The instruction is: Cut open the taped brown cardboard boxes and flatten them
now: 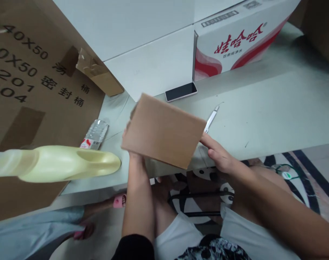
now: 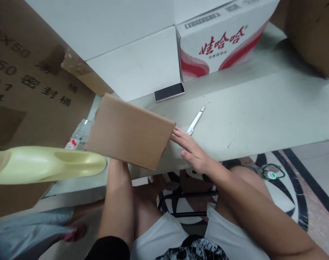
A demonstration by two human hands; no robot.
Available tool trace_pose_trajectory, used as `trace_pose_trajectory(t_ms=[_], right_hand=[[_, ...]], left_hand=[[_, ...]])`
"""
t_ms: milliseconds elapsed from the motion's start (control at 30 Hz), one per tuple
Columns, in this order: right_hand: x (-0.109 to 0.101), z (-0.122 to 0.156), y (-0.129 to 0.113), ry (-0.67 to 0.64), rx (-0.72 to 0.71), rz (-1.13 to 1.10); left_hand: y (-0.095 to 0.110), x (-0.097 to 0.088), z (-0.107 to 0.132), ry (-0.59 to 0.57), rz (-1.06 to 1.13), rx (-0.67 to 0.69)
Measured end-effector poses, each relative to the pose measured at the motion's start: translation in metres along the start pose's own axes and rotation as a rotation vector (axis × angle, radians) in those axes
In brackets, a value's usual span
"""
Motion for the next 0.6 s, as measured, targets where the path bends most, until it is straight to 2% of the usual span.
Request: trace_pose_trajectory(t_ms=[67, 133, 200, 333, 400, 467, 533, 600], right_hand=[[0.000, 0.001, -0.005, 0.027, -0.099, 0.085], [-0.004, 0.002, -0.010, 0.104, -0.194, 0.120], [-0.010, 0.004, -0.015, 0.182, -0.246, 0.105], [-0.018, 0.007, -0.017, 0.214, -0.199, 0.134], [-0.023, 0.009, -0.015, 0.245, -0.151, 0.179], [-0.027, 0.012, -0.012, 0.274, -0.131, 0.204], [-0.029, 0.014, -0.010, 0.292, -0.133, 0.221], [-0.030, 0.015, -0.008, 0.302, -0.134, 0.228]], left_hand=[[-0.015, 0.016, 0.006, -0.142, 0.073, -0.172], [-0.028, 0.035, 0.022, -0.355, 0.105, -0.386], [-0.034, 0.048, 0.040, -0.518, 0.088, -0.544], [-0.040, 0.057, 0.059, -0.605, -0.037, -0.648], [-0.043, 0.059, 0.058, -0.609, -0.107, -0.617], [-0.043, 0.055, 0.050, -0.556, -0.209, -0.512], [-0.034, 0.046, 0.034, -0.404, -0.299, -0.308], [-0.011, 0.041, 0.023, -0.260, -0.261, -0.028]])
Point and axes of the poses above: each hand's wrist, its own z-axis away from the middle knuckle, its own x-axis out of the palm, y = z × x, the point moved 7 cm from there along -z, towards the middle knuckle, and after that the axes turned 9 degrees about x, right-handed, at the moved point
